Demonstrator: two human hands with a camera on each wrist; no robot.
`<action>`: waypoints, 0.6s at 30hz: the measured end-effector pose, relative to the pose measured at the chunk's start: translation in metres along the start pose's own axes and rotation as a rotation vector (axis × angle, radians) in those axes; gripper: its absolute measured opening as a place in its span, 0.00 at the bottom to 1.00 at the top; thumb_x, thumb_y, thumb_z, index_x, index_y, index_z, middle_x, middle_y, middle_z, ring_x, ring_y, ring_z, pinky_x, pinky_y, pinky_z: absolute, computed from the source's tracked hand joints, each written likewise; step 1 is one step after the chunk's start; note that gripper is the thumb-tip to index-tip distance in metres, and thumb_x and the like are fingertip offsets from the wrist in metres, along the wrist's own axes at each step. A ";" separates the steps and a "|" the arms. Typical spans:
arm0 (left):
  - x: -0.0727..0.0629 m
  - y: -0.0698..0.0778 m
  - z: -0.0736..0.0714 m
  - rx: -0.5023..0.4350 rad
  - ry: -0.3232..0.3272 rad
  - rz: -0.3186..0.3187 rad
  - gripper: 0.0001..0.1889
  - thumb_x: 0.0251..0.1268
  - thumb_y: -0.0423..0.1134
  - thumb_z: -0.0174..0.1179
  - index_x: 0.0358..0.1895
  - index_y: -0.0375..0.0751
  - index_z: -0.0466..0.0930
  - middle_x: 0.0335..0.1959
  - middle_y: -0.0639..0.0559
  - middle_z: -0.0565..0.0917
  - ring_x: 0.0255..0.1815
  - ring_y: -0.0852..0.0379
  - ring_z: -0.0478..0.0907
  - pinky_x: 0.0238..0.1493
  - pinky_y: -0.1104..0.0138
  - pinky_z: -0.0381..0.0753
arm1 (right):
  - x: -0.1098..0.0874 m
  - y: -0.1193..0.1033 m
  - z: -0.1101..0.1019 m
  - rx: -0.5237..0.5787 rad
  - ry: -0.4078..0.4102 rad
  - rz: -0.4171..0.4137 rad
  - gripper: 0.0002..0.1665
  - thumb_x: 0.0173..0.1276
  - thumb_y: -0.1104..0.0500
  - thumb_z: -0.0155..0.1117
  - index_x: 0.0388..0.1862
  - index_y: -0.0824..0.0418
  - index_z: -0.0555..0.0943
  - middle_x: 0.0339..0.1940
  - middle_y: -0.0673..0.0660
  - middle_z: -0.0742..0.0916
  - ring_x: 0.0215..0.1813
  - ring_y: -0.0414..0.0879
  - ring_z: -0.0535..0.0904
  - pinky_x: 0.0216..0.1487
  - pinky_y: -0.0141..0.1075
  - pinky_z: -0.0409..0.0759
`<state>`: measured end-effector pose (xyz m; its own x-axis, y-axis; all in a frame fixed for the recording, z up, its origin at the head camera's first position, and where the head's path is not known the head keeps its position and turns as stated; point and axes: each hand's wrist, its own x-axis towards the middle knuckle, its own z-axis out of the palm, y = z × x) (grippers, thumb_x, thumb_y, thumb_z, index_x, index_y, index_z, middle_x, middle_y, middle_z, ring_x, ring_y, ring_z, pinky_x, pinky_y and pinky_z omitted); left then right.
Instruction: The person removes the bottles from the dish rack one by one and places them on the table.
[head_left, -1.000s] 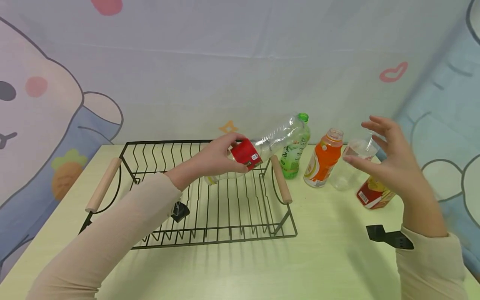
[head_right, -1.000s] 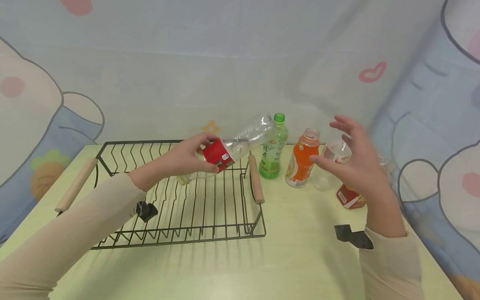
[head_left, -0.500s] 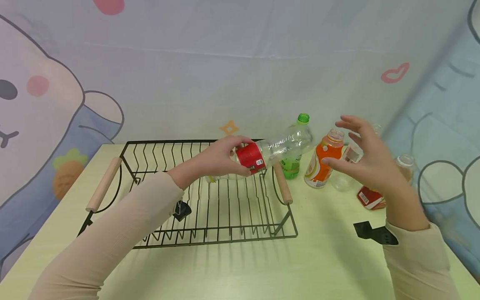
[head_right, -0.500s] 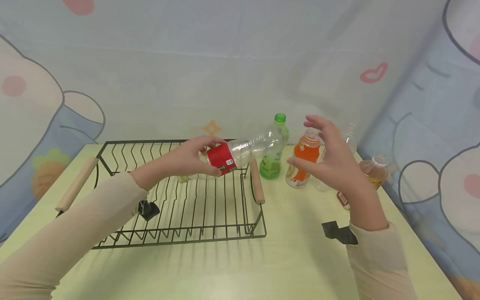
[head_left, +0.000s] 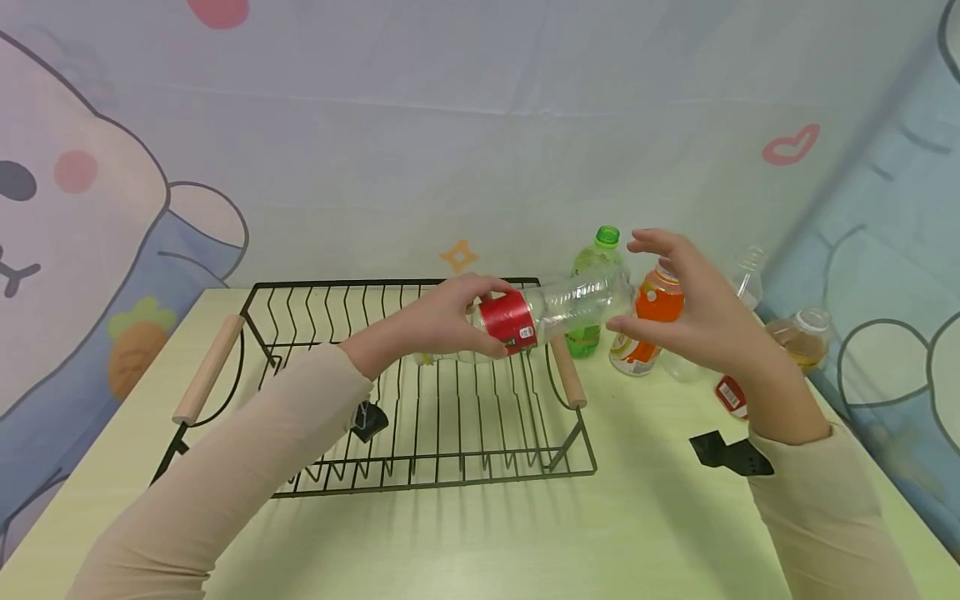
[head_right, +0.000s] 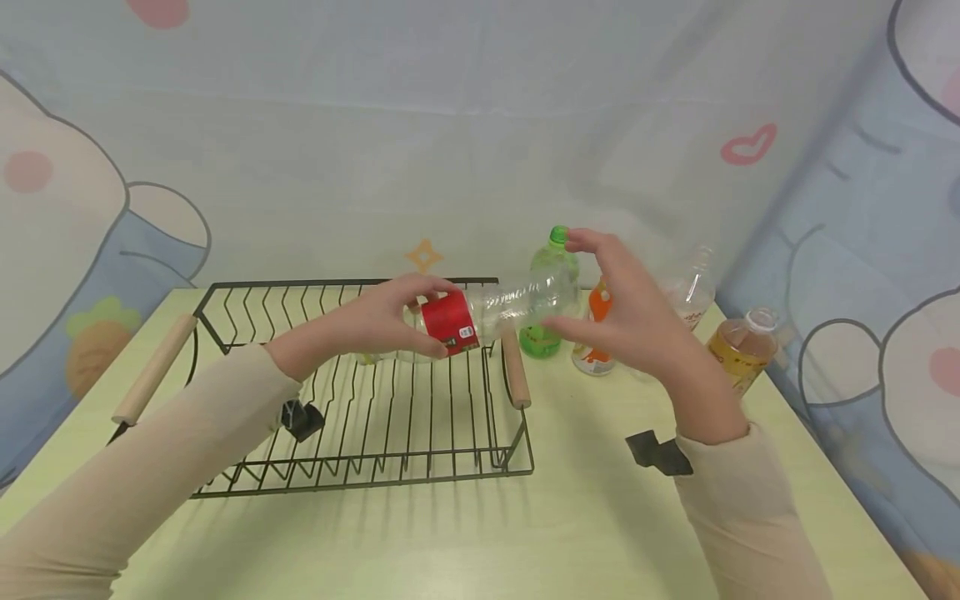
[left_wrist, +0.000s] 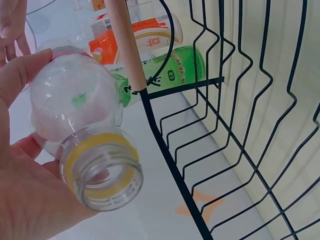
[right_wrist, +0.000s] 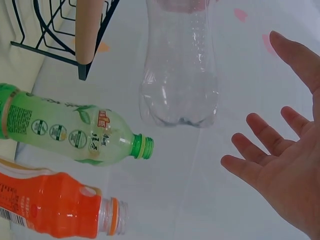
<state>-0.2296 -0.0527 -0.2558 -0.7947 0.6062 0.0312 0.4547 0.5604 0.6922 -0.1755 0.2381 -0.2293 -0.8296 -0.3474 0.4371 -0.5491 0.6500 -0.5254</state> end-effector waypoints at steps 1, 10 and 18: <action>0.000 0.000 0.000 0.000 -0.003 0.001 0.37 0.49 0.39 0.71 0.66 0.48 0.69 0.49 0.50 0.74 0.49 0.51 0.70 0.41 0.63 0.80 | 0.001 0.000 0.001 0.001 -0.005 -0.002 0.53 0.53 0.62 0.77 0.74 0.57 0.58 0.67 0.60 0.71 0.69 0.59 0.63 0.67 0.60 0.61; 0.004 0.000 0.003 0.032 -0.025 0.018 0.38 0.49 0.40 0.70 0.68 0.48 0.67 0.53 0.49 0.73 0.53 0.52 0.68 0.43 0.63 0.79 | 0.003 -0.003 0.013 -0.014 -0.067 -0.030 0.52 0.54 0.58 0.77 0.73 0.58 0.58 0.67 0.60 0.71 0.69 0.58 0.62 0.64 0.62 0.63; 0.007 0.003 0.006 0.038 -0.044 0.023 0.36 0.48 0.39 0.70 0.66 0.50 0.69 0.51 0.50 0.74 0.53 0.52 0.68 0.44 0.61 0.79 | 0.006 -0.002 0.022 -0.016 -0.122 -0.024 0.53 0.53 0.57 0.77 0.73 0.58 0.58 0.68 0.58 0.71 0.70 0.54 0.63 0.65 0.60 0.65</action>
<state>-0.2311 -0.0433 -0.2575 -0.7659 0.6428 0.0143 0.4881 0.5668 0.6637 -0.1813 0.2193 -0.2418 -0.8228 -0.4420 0.3574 -0.5683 0.6509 -0.5033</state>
